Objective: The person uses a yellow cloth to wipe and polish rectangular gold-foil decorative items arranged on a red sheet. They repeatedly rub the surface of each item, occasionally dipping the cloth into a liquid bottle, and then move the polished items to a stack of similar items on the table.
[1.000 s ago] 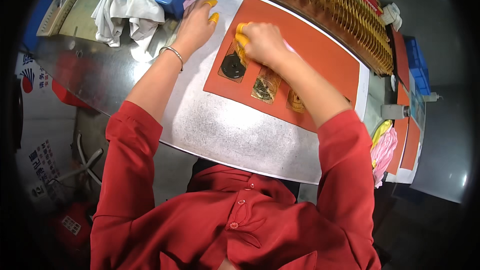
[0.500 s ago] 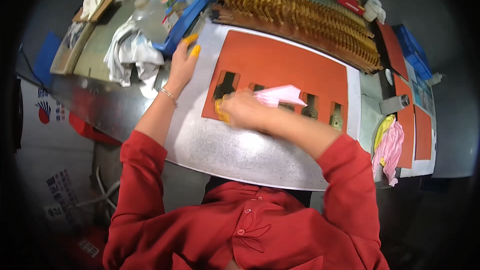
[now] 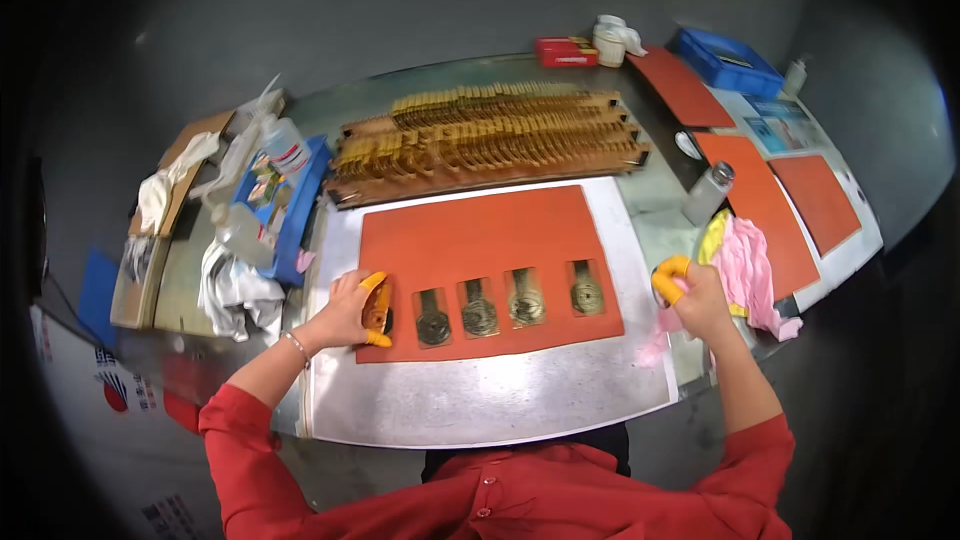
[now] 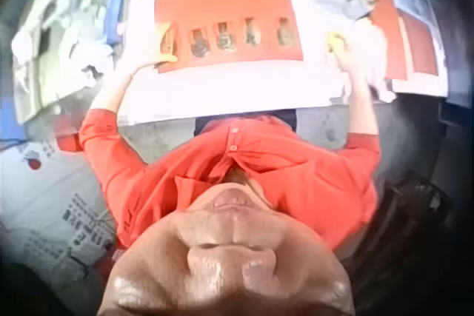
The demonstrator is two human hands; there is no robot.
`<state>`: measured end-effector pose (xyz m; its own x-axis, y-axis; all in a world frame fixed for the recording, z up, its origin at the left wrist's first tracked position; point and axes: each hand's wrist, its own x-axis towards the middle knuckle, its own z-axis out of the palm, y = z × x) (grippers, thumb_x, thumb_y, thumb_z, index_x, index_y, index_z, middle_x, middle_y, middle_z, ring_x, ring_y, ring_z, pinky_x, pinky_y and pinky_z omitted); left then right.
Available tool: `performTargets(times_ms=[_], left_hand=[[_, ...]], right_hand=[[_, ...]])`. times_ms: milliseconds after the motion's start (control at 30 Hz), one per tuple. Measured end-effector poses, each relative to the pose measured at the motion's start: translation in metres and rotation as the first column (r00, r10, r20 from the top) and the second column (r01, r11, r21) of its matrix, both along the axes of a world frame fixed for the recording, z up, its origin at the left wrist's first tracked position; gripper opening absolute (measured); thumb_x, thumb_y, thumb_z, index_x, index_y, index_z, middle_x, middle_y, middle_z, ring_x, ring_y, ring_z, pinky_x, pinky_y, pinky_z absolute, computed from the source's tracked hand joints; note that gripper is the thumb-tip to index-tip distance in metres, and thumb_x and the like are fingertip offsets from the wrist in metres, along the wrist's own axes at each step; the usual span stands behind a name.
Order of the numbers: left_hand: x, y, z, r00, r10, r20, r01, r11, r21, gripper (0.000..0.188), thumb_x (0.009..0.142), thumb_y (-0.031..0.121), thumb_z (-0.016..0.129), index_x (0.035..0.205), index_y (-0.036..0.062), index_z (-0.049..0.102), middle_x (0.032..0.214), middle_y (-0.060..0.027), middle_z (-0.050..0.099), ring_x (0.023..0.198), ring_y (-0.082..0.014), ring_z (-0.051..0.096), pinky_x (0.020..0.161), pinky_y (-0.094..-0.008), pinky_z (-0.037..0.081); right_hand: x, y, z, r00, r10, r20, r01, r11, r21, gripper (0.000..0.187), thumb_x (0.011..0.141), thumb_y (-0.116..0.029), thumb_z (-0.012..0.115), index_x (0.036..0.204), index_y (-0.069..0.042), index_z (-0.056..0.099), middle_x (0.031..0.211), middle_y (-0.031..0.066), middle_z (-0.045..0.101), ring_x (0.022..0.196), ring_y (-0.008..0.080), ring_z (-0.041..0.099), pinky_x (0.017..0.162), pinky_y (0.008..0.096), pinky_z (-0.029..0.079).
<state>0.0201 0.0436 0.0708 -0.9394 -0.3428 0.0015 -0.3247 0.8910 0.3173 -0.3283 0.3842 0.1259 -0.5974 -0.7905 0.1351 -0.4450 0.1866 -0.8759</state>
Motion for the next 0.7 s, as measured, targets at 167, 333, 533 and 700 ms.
performTargets(times_ms=[167,333,533,700], left_hand=[[0.002,0.008,0.003,0.990,0.109,0.086,-0.110,0.994,0.002,0.094,0.051,0.040,0.084,0.126,0.0032,0.040,0.117,-0.0152,0.037,0.111,-0.0319,0.036,0.097,-0.0406,0.027],[0.003,0.018,0.013,0.991,0.121,0.054,-0.119,0.992,-0.030,0.085,0.052,0.036,0.083,0.120,0.0001,0.044,0.118,-0.0178,0.038,0.107,-0.0338,0.042,0.093,-0.0393,0.036],[-0.003,0.041,0.035,0.997,0.061,0.044,-0.046,0.962,-0.270,0.087,0.056,0.041,0.076,0.122,-0.0045,0.042,0.100,-0.0183,0.056,0.094,-0.0327,0.054,0.091,-0.0405,0.040],[-0.012,0.051,0.043,0.976,0.160,0.150,-0.123,0.965,-0.232,0.079,0.059,0.036,0.074,0.119,-0.0039,0.043,0.104,-0.0189,0.055,0.093,-0.0328,0.057,0.083,-0.0377,0.047]], right_hand=[[-0.022,0.007,-0.013,0.985,-0.114,0.126,0.117,0.993,-0.019,0.007,0.084,-0.004,0.057,0.078,0.000,0.057,0.061,0.0006,0.052,0.058,0.0073,0.046,0.054,0.0228,0.035],[-0.037,-0.018,-0.056,0.974,-0.134,0.183,0.159,0.979,-0.127,0.006,0.083,-0.004,0.057,0.079,0.001,0.057,0.062,0.0008,0.052,0.058,0.0075,0.045,0.055,0.0219,0.036],[-0.047,-0.027,-0.102,0.983,-0.105,0.153,0.132,0.975,-0.181,0.006,0.084,-0.003,0.057,0.081,0.001,0.057,0.061,0.0008,0.051,0.056,0.0068,0.044,0.052,0.0209,0.036],[-0.050,-0.024,-0.094,0.934,-0.104,0.341,0.172,0.969,-0.176,0.006,0.085,-0.003,0.057,0.082,0.001,0.057,0.063,0.0007,0.052,0.057,0.0068,0.045,0.053,0.0208,0.036]])
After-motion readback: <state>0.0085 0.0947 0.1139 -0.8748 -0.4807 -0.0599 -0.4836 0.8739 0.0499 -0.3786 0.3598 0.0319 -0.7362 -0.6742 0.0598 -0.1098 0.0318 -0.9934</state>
